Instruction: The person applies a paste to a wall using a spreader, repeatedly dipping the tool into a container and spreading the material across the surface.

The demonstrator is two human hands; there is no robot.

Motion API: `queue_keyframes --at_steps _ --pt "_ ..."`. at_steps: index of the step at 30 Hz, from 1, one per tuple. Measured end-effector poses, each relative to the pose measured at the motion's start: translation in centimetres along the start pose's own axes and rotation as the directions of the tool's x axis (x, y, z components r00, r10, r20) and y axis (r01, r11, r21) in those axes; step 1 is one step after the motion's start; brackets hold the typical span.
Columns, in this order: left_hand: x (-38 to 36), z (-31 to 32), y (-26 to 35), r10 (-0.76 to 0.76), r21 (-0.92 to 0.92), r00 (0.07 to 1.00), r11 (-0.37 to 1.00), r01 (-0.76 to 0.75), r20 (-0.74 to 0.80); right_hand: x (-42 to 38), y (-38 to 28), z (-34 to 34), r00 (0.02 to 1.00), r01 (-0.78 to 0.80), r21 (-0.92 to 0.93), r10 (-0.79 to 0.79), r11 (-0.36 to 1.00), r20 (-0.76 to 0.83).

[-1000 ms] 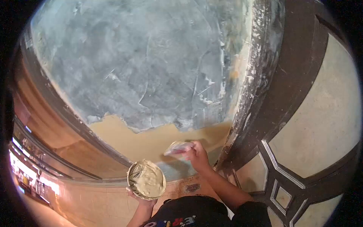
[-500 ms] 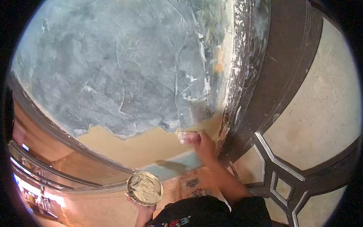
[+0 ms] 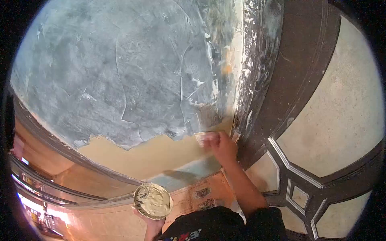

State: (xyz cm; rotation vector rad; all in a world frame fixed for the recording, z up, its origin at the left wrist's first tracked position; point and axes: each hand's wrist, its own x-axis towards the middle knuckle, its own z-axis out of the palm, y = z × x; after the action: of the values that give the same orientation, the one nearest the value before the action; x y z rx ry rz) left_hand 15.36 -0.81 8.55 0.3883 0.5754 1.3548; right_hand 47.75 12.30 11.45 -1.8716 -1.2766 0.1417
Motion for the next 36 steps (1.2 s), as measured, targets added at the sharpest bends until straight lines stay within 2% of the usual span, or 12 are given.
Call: queue_keyframes --at_steps 5,7,14,15,18,21,26,27,28,32,33,36 --pt "0.1 0.9 -0.1 0.037 0.063 0.998 0.997 -0.034 -0.043 -0.9 -0.8 -0.6 0.998 -0.028 0.027 0.026 0.999 0.058" --pt "0.1 0.6 -0.2 -0.027 0.082 0.996 0.996 0.034 -0.088 -1.7 -2.2 1.4 0.967 0.141 0.032 -0.144 0.990 0.209" --pt "0.1 2.5 0.1 0.047 0.051 0.998 0.998 -0.044 -0.053 0.4 1.6 -1.9 0.997 0.077 0.001 -0.077 0.997 0.007" --pt "0.2 2.0 -0.1 0.049 0.048 0.997 0.998 -0.046 -0.059 0.2 2.1 -0.9 0.997 0.068 0.162 -0.073 0.984 0.030" --pt "0.8 0.7 -0.6 -0.017 0.022 0.995 1.000 0.019 -0.096 -1.7 -2.5 0.8 0.955 0.150 0.021 -0.150 0.988 0.254" --pt "1.0 1.2 -1.1 -0.041 -0.008 0.996 0.999 0.040 -0.079 -2.0 -4.5 1.8 0.960 0.200 -0.015 -0.193 0.980 0.203" --pt "0.8 2.1 -0.9 0.038 -0.016 0.996 0.999 -0.040 -0.077 1.0 0.5 -3.1 0.992 0.103 0.009 -0.103 0.995 0.071" --pt "0.7 1.7 -0.9 0.066 0.120 0.996 0.991 -0.058 -0.063 1.0 1.1 -3.4 0.994 0.101 0.028 -0.101 0.995 0.032" --pt "0.6 1.1 -1.0 0.088 0.254 0.995 0.964 -0.074 -0.044 0.6 0.9 -2.5 0.994 0.102 0.027 -0.103 0.994 0.037" --pt "0.8 2.7 -0.9 -0.029 -0.005 0.996 1.000 0.030 0.079 -1.7 -2.4 2.5 0.944 0.263 0.071 -0.272 0.962 0.185" --pt "1.0 2.7 -1.0 -0.078 0.004 0.991 0.997 0.079 -0.106 -2.1 -2.8 2.9 0.929 0.300 0.011 -0.295 0.954 0.224" --pt "0.8 1.9 -1.4 0.024 0.180 1.000 0.983 -0.025 0.005 -0.1 -0.1 0.6 0.975 0.157 -0.036 -0.149 0.987 0.164"
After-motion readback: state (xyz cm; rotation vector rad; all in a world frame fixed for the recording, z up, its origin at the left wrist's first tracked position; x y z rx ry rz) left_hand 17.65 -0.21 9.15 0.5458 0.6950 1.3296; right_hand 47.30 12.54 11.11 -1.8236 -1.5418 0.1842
